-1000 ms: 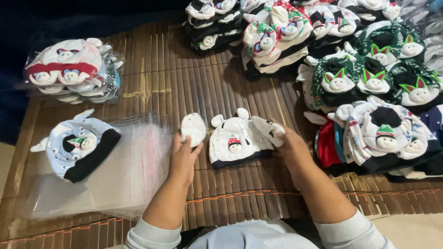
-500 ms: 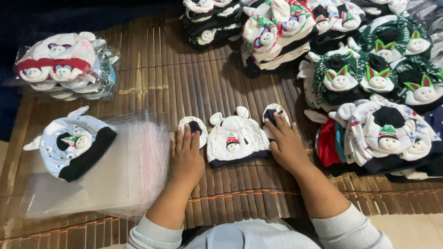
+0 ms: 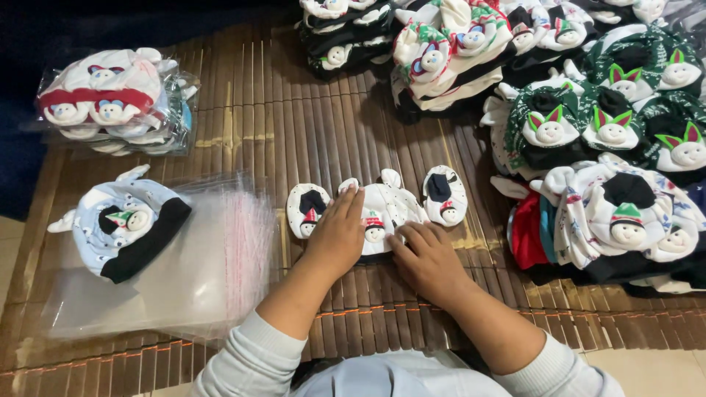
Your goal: Packaging baby hats into individual plastic bags
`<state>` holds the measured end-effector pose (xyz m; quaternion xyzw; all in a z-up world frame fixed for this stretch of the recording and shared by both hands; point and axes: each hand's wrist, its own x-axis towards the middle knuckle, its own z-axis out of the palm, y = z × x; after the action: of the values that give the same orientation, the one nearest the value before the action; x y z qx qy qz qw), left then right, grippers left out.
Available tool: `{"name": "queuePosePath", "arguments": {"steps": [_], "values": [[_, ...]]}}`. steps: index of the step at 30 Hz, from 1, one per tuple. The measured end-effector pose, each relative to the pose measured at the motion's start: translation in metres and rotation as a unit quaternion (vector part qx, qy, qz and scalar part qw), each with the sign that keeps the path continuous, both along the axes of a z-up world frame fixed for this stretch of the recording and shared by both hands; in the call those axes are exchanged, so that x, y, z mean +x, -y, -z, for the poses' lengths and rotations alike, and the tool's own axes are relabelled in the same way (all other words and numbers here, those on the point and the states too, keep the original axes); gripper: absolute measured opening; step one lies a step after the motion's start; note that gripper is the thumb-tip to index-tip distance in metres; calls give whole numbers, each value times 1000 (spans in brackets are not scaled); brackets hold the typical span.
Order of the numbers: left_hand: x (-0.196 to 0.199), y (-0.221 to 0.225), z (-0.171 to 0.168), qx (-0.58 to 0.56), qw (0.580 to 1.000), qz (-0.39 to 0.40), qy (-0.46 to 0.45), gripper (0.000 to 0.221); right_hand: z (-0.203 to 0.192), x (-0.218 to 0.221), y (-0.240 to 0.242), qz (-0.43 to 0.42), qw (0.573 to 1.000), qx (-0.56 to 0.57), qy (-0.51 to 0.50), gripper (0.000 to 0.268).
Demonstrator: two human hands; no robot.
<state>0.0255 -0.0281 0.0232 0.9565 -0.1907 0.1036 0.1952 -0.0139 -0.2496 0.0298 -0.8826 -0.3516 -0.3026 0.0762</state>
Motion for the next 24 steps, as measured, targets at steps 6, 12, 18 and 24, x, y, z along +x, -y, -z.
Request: {"name": "queuePosePath", "arguments": {"steps": [6,12,18,24], "values": [[11,13,12,44,999,-28,9,67,9,0,6,-44,999,28,6,26],[20,14,4,59,997,-55,20,67,6,2,9,-53,998,25,-30,20],[27,24,-10,72,994,-79,-14,65,4,4,16,-77,995,33,-46,22],[29,50,-33,108,984,-92,-107,55,-5,1,16,-84,996,30,-27,16]]}}
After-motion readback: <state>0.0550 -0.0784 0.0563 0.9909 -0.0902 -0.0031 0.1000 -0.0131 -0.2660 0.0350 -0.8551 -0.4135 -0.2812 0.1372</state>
